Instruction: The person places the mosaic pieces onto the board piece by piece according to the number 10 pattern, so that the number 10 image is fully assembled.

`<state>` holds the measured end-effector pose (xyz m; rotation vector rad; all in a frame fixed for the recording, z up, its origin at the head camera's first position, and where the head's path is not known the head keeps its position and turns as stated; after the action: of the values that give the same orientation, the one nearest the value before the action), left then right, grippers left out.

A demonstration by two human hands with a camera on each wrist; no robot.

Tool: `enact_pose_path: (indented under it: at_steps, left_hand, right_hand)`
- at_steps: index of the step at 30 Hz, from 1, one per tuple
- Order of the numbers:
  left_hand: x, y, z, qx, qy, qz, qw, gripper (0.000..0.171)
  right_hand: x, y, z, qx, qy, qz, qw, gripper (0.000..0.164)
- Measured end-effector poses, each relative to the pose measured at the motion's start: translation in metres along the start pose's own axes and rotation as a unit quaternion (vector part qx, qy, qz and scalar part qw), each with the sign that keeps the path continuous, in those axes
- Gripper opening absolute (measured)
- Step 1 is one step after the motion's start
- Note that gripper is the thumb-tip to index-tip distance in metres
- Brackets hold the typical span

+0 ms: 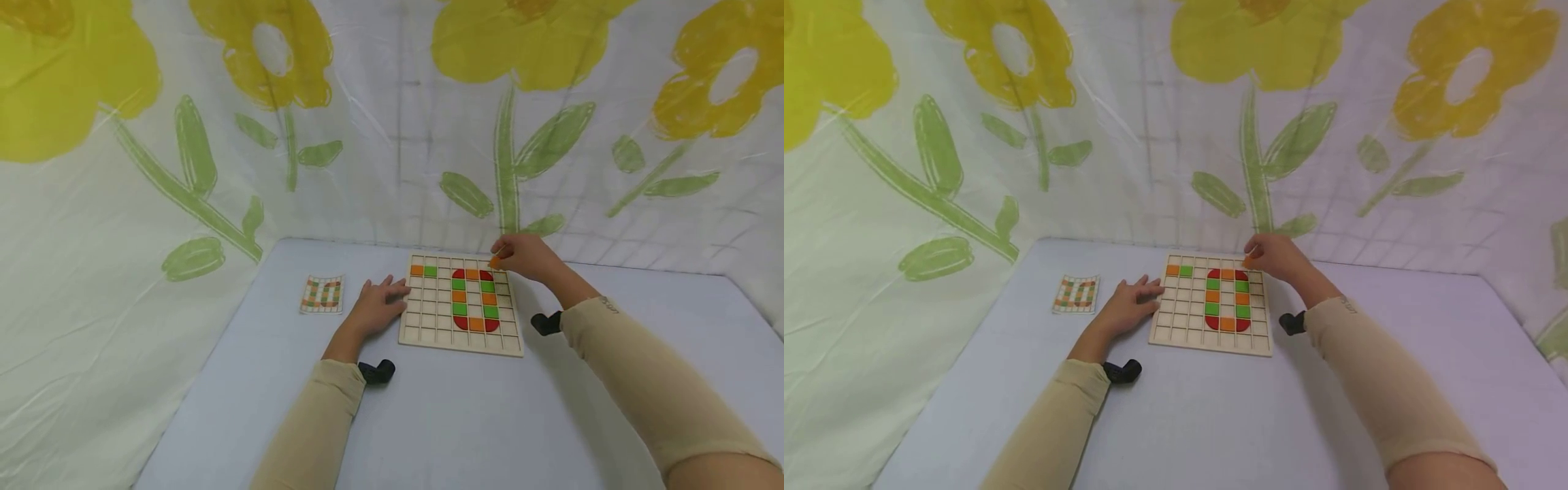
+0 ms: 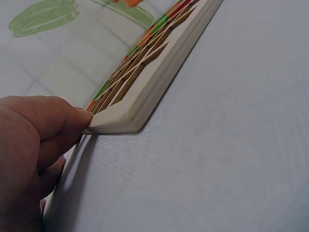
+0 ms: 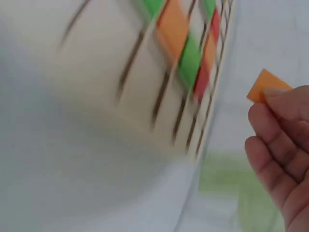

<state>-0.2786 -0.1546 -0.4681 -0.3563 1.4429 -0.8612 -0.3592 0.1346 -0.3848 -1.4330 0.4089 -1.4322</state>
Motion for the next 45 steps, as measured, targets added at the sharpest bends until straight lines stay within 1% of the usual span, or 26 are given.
enact_pose_path:
  at_steps: [4, 6, 9, 12, 16, 19, 23, 27, 30, 33, 37, 40, 45]
  left_hand:
    - [0.000, -0.002, 0.001, 0.000, -0.001, -0.001, 1.0000, 0.037]
    - [0.000, -0.002, 0.001, 0.001, 0.000, 0.000, 1.0000, 0.037]
    - [0.000, -0.002, 0.001, 0.004, 0.002, 0.002, 1.0000, 0.036]
    - [-0.001, -0.002, 0.002, 0.008, 0.006, 0.005, 0.9999, 0.036]
    - [-0.003, -0.003, 0.002, 0.012, 0.006, 0.004, 0.9999, 0.037]
    - [-0.004, -0.003, 0.002, 0.011, 0.008, 0.003, 0.9999, 0.037]
    - [-0.004, -0.003, 0.002, 0.008, 0.009, -0.002, 0.9999, 0.036]
    - [-0.003, -0.002, 0.002, 0.009, 0.010, -0.004, 0.9999, 0.036]
    - [-0.002, -0.002, 0.001, 0.009, 0.010, -0.003, 0.9999, 0.036]
    - [-0.003, -0.001, 0.001, 0.010, 0.006, -0.002, 0.9999, 0.036]
    - [-0.004, 0.000, 0.002, 0.010, 0.005, 0.002, 0.9999, 0.036]
    - [-0.004, 0.000, 0.002, 0.006, 0.005, 0.001, 1.0000, 0.036]
    - [-0.005, -0.003, 0.003, 0.003, 0.002, -0.011, 0.9999, 0.037]
  right_hand:
    - [0.035, 0.022, -0.020, -0.002, -0.038, 0.010, 0.999, 0.011]
    - [0.050, 0.034, -0.029, 0.010, -0.053, 0.005, 0.999, 0.008]
    - [0.068, 0.052, -0.038, 0.033, -0.063, -0.014, 0.997, 0.008]
    - [0.080, 0.064, -0.044, 0.047, -0.069, -0.018, 0.996, 0.014]
    - [0.086, 0.072, -0.046, 0.048, -0.053, -0.006, 0.997, 0.020]
    - [0.084, 0.073, -0.047, 0.039, -0.035, 0.007, 0.999, 0.016]
    - [0.082, 0.076, -0.050, 0.033, -0.027, 0.017, 0.999, 0.009]
    - [0.081, 0.083, -0.052, 0.056, -0.029, 0.033, 0.997, 0.011]
    - [0.083, 0.086, -0.051, 0.072, -0.040, 0.046, 0.996, 0.013]
    - [0.082, 0.081, -0.045, 0.074, -0.052, 0.045, 0.995, 0.016]
    - [0.071, 0.064, -0.034, 0.060, -0.064, 0.033, 0.996, 0.021]
    - [0.052, 0.045, -0.025, 0.048, -0.052, 0.029, 0.997, 0.024]
    - [0.009, 0.012, -0.004, 0.039, -0.013, 0.031, 0.999, 0.028]
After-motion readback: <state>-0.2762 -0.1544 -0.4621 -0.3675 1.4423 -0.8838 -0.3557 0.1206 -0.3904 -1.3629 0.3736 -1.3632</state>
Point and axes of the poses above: each hand's wrist, its own z-axis away from the middle knuckle, its own y-axis out of the palm, x = y × z, the point moved 6 cm from there along -z, towards the middle knuckle, and after that the axes turned 6 degrees about x, right-handed, at the moved point
